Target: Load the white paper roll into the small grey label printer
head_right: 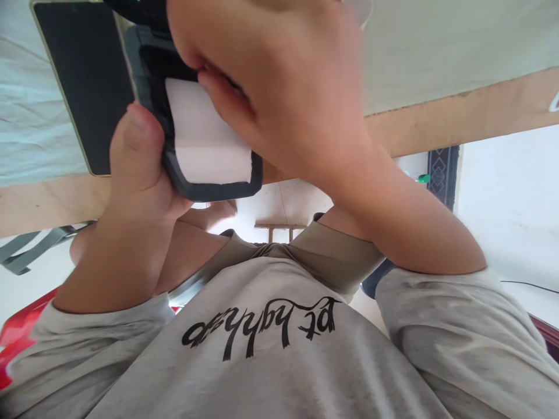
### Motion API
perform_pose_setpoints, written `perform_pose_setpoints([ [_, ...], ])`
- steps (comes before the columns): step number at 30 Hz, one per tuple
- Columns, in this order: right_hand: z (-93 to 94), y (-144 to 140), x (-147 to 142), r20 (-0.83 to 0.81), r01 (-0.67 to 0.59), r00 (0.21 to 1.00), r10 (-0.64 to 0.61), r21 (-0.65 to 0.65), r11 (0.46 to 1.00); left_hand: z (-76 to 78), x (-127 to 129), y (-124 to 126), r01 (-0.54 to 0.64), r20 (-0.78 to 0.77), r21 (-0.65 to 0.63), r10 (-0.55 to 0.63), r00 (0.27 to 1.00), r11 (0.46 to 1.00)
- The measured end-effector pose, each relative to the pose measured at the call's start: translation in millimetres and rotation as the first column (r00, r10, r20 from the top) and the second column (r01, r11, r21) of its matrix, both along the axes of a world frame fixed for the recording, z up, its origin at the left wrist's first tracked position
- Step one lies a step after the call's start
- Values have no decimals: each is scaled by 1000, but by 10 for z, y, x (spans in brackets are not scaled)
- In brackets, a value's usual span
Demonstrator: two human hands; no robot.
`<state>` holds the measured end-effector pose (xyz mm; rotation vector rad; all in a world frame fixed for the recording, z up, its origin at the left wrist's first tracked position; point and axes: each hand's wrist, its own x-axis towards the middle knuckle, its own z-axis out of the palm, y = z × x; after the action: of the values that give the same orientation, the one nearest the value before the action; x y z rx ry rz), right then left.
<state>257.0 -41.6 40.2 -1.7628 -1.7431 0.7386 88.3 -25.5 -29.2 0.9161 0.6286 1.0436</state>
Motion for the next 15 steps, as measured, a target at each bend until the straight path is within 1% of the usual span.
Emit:
perform_pose_setpoints([
  [1,68,7,-40,234,-24,972,34,-43,999,5,-6,-3,20,6,0,-20,1000,1000],
  [2,131,9,-77,427,-41,900,85,-111,993,10,-15,-2,41,14,-5,-41,999,999],
  [3,185,6,-108,557,-54,817,150,-184,981,16,-27,0,56,19,-18,-55,998,998],
  [4,224,-1,-130,630,-63,749,203,-237,969,23,-40,4,69,18,-28,-68,998,997],
  [5,245,-9,-141,653,-76,719,239,-267,961,32,-51,8,84,9,-33,-84,996,996],
  [7,240,-21,-134,652,-113,710,267,-268,957,49,-66,13,138,-18,-19,-139,990,990],
  [9,204,-28,-98,615,-161,740,271,-230,960,62,-67,11,177,-45,3,-177,983,984],
  [12,181,-62,-10,547,-237,797,255,-105,966,61,-57,0,134,-51,-2,-134,990,991],
  [14,196,-119,83,439,-291,857,269,-18,957,50,-55,-6,117,-59,-30,-119,991,993],
  [15,200,-155,147,323,-282,910,262,18,959,43,-56,-6,123,-57,-41,-125,991,992],
])
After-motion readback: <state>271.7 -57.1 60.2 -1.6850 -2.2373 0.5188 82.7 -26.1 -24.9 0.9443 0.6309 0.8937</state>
